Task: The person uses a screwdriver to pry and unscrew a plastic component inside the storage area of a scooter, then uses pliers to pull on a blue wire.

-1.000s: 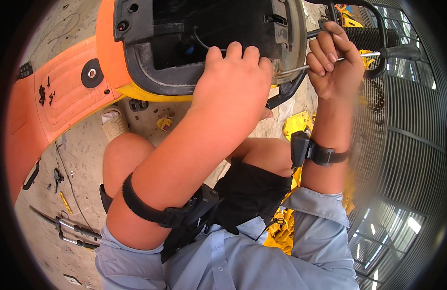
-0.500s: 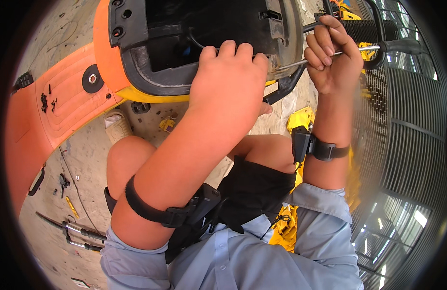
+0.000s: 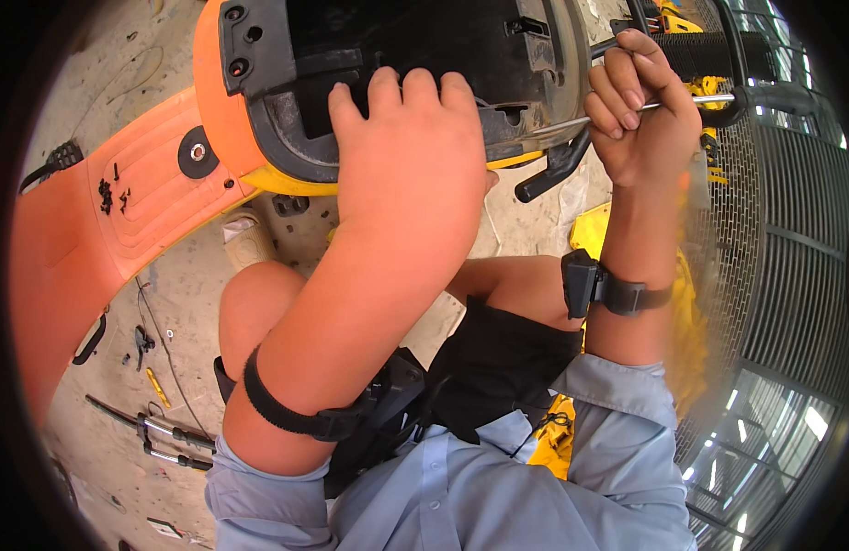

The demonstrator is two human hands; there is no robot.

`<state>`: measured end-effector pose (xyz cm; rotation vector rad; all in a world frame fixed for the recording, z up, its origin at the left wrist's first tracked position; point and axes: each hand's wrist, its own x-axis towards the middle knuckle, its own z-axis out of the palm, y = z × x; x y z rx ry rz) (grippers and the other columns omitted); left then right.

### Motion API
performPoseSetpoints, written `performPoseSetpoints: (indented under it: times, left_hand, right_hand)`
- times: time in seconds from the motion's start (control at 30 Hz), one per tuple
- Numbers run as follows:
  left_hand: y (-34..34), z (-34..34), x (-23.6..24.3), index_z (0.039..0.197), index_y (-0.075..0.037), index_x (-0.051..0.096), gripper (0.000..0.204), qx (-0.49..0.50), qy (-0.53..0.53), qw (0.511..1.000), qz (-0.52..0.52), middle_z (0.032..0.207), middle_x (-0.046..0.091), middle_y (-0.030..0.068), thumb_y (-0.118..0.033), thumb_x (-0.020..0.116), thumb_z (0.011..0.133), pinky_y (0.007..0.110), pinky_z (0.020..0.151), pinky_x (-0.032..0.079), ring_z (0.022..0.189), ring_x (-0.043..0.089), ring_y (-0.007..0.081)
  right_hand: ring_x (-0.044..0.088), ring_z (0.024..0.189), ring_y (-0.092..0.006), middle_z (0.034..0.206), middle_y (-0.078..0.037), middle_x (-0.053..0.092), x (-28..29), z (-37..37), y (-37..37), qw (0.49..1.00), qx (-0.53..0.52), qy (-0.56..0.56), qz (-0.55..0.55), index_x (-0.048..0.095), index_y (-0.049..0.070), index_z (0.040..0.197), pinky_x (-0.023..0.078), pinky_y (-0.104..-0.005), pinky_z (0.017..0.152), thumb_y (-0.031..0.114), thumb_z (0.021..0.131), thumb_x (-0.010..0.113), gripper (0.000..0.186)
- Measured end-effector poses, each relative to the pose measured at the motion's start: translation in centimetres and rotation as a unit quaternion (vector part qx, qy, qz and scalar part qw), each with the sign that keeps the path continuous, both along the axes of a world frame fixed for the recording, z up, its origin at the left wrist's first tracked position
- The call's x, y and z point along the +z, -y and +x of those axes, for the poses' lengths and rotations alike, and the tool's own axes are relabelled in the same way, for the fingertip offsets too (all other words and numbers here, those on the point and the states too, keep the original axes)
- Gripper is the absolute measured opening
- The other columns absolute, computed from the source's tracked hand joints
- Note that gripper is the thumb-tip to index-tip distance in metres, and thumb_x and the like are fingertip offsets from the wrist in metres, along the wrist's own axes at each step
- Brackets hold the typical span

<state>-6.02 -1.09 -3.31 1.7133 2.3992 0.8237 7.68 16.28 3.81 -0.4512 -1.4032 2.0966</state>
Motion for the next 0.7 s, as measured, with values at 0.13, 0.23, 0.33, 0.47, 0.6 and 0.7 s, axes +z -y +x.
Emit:
performPoseSetpoints:
  times: [0.13, 0.23, 0.33, 0.47, 0.6, 0.7]
  left_hand:
    - [0.8, -0.3, 0.4, 0.128, 0.000, 0.061, 0.072, 0.004, -0.005, 1.000, -0.019, 0.121, 0.065, 0.0159, -0.030, 0.089, 0.069, 0.056, 0.106, 0.041, 0.121, 0.057, 0.0348]
    - [0.9, -0.9, 0.7, 0.129, 0.001, 0.061, 0.071, 0.004, 0.005, 0.999, -0.031, 0.120, 0.065, 0.0164, -0.028, 0.088, 0.070, 0.057, 0.106, 0.040, 0.121, 0.057, 0.0351]
    - [1.1, -0.8, 0.7, 0.129, 0.001, 0.061, 0.071, 0.002, 0.013, 0.999, -0.032, 0.118, 0.066, 0.0164, -0.027, 0.088, 0.070, 0.057, 0.106, 0.041, 0.120, 0.057, 0.0354]
    - [1.4, -1.1, 0.9, 0.127, 0.002, 0.062, 0.068, -0.001, 0.022, 1.000, -0.018, 0.114, 0.067, 0.0162, -0.025, 0.087, 0.070, 0.058, 0.106, 0.040, 0.117, 0.059, 0.0357]
    - [1.5, -1.4, 0.9, 0.124, 0.002, 0.064, 0.064, 0.003, 0.032, 0.999, -0.019, 0.113, 0.067, 0.0162, -0.025, 0.087, 0.070, 0.053, 0.104, 0.042, 0.115, 0.060, 0.0353]
    - [2.1, -1.8, 1.6, 0.122, 0.001, 0.063, 0.062, -0.026, 0.056, 0.998, -0.013, 0.113, 0.066, 0.0163, -0.024, 0.086, 0.070, 0.049, 0.100, 0.045, 0.112, 0.061, 0.0352]
  right_hand:
    - [0.032, 0.052, -0.0096, 0.066, -0.002, 0.040, -0.7, -0.1, 0.6, 1.000, -0.006, -0.020, -0.020, 0.062, -0.005, 0.117, 0.027, -0.0238, 0.043, 0.008, 0.098, 0.044, 0.030]
    - [0.032, 0.051, -0.0094, 0.066, -0.002, 0.040, -0.3, -0.2, 0.2, 1.000, -0.012, -0.020, -0.013, 0.062, -0.005, 0.116, 0.027, -0.0236, 0.043, 0.008, 0.098, 0.044, 0.029]
    - [0.032, 0.051, -0.0089, 0.066, -0.001, 0.040, -0.4, 0.0, 0.3, 0.999, -0.027, -0.020, -0.022, 0.061, -0.005, 0.116, 0.026, -0.0234, 0.043, 0.007, 0.097, 0.044, 0.028]
    - [0.032, 0.051, -0.0089, 0.066, -0.001, 0.040, -1.0, -1.4, 1.6, 0.999, -0.016, -0.008, -0.027, 0.060, -0.005, 0.117, 0.026, -0.0232, 0.043, 0.009, 0.099, 0.044, 0.028]
    - [0.033, 0.052, -0.0093, 0.067, -0.002, 0.040, -0.8, -1.0, 0.6, 1.000, 0.001, -0.008, -0.028, 0.060, -0.005, 0.117, 0.027, -0.0235, 0.043, 0.009, 0.099, 0.044, 0.028]
    - [0.033, 0.051, -0.0091, 0.065, -0.002, 0.042, -0.9, -1.5, 2.4, 0.998, -0.032, -0.012, -0.043, 0.062, -0.002, 0.113, 0.027, -0.0238, 0.044, 0.012, 0.099, 0.043, 0.028]
